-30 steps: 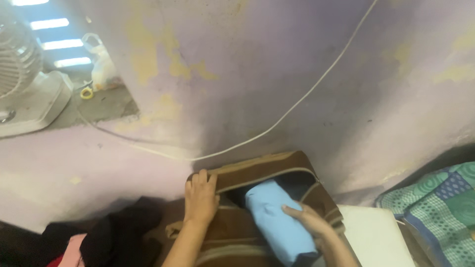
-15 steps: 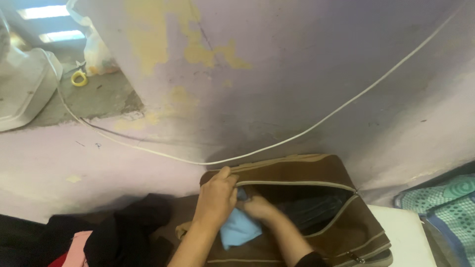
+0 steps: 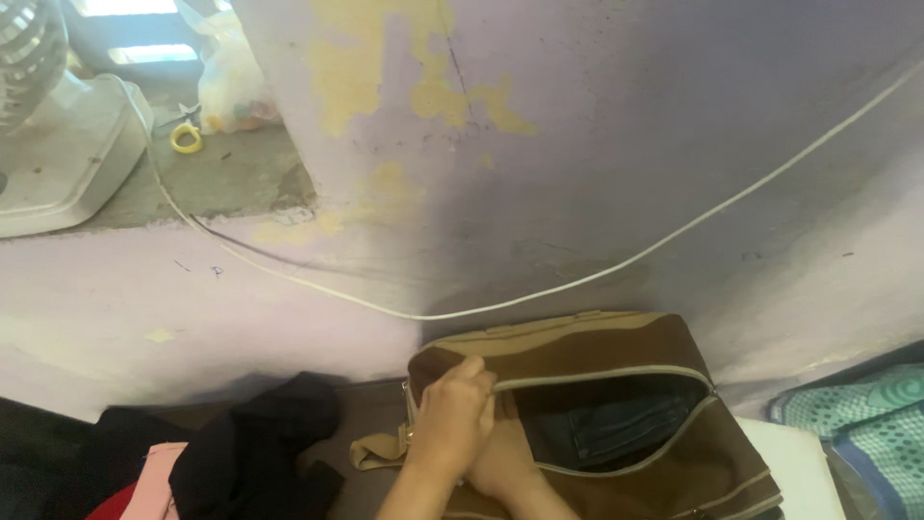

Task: The person folds several garments by hand on a small table and places them into a brown duffel bag. Items handled include a black t-shirt, a white t-shirt, white shorts, black pants, a light blue t-shirt, and a dark t-shirt. Each item is folded and then packed into the bag.

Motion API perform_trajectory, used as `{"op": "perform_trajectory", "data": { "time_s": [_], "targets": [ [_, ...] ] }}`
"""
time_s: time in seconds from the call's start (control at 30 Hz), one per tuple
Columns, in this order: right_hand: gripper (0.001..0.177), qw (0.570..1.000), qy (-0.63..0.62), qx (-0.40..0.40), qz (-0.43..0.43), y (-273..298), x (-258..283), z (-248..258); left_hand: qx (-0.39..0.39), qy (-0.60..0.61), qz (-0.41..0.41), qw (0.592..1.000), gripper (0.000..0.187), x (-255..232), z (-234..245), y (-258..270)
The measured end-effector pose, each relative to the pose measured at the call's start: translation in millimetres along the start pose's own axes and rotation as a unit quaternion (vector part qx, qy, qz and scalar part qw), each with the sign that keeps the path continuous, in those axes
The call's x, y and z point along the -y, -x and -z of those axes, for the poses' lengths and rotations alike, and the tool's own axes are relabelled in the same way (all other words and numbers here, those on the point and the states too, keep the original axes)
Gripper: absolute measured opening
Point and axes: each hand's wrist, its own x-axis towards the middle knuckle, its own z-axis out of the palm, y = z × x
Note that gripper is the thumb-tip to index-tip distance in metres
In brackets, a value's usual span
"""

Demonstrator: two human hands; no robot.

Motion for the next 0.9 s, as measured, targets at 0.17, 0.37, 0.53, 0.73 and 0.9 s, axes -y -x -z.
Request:
{"op": "perform_trajectory", "data": {
  "time_s": [0.17,0.37,0.53,0.73,0.9],
  "targets": [
    [0.054,0.998,-0.001,0.061,-0.015,-37.5,-30.5,-49.1,0.01,-0.001,0.014,1.0,0.006,9.2,-7.1,12.6],
    [0.049,0.999,0.03,0.025,0.023,-58.4,-63.4,-89.1,0.025,-0.033,0.026,0.999,0.012,6.2,-9.0,29.0],
    [0.056,0.985,0.152,0.016,0.077,-19.9,-44.6,-58.5,-0.041,-0.042,0.03,0.998,0.042,-0.6,11.2,84.1],
    [0.097,0.984,0.137,-0.038,-0.105,54.0,-7.8,-2.7,-0.102,-0.055,0.116,0.986,0.048,2.4,45.2,160.7],
    [0.089,0.963,0.171,0.033,-0.204,75.8,-14.6,29.8,-0.105,-0.031,0.15,0.983,0.047,7.8,77.6,193.0]
  ]
}}
